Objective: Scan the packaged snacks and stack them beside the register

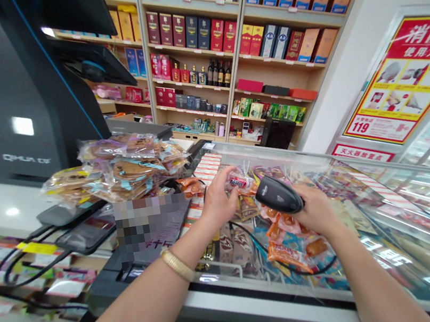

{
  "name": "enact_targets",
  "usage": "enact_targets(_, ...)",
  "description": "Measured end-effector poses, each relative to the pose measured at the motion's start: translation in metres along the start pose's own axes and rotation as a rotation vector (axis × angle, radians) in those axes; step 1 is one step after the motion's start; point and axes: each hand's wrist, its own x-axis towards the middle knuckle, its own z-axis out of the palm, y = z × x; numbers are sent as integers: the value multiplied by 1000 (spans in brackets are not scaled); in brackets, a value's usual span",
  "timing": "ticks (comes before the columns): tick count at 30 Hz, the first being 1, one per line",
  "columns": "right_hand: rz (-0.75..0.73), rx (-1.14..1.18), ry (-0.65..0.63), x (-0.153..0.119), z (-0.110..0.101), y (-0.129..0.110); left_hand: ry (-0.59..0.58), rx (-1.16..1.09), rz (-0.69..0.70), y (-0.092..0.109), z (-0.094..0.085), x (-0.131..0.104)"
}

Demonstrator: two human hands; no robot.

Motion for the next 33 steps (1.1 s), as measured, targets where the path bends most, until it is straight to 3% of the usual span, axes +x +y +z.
enact_targets(11, 27, 20, -3, -1, 1, 1, 56, 55, 53, -1, -2, 2)
enact_targets(15, 22, 33, 24, -1, 1, 1, 157, 260, 33, -6, -15, 9)
enact_targets(19, 19, 51, 50, -1, 2, 3, 208, 572, -146, -18, -34, 16)
enact_targets(22, 24, 65, 75, -1, 2, 4, 112, 762, -331, -23, -43, 16)
enact_targets(24, 41, 75, 82, -1, 2, 5, 69, 833, -371, -22, -44, 15)
enact_targets(28, 60, 79, 78, -1, 0, 4, 70, 788, -195, -14, -32, 11)
enact_targets(30, 67, 68, 82, 0, 0, 4, -78, 692, -61, -12, -20, 8)
enact_targets(33, 74, 57, 88, 0, 0, 4, -418, 559, 90, -14, 0, 2)
